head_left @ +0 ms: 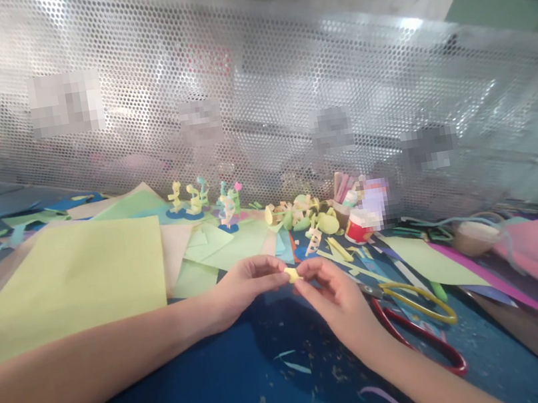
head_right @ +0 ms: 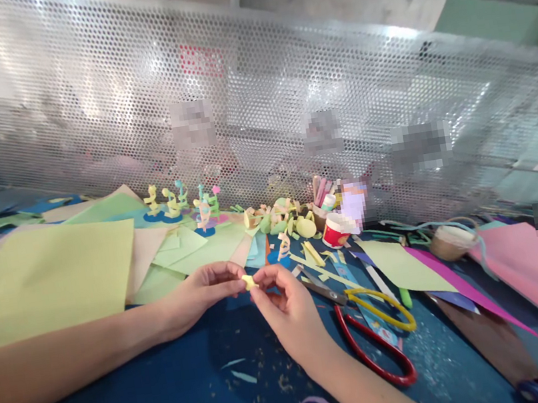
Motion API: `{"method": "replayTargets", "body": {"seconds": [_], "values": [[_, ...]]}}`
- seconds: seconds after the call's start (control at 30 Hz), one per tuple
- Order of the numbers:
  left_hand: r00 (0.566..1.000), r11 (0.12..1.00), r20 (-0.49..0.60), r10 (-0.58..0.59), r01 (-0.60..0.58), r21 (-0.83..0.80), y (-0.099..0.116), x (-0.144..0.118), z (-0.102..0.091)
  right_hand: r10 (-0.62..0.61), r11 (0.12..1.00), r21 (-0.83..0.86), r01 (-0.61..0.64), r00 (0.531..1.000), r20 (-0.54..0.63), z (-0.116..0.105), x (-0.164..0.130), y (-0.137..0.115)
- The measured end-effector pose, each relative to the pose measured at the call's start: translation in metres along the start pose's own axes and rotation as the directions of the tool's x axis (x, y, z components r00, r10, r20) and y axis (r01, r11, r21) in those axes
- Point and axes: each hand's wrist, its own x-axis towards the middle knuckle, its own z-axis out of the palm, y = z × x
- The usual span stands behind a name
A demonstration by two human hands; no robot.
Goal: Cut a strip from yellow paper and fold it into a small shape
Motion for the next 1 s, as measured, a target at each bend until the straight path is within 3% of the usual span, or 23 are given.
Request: {"method": "replayTargets", "body": {"seconds": [0.6,1.0], "values": [[0.999,0.999,-0.041,-0.012,0.014,0.052,-0.0011,-0.0003,-0.0005,0.072,0.997,-0.042,-0.069,0.995,0.063,-0.0031,0.0029,-0.0015],[0.998,1.0,-0.065,-0.021,0.023,0.021,-0.006,0.0013,-0.0033,0.106,0.993,-0.049,-0.105,0.994,0.024,-0.0034,0.0021,-0.0006]]}}
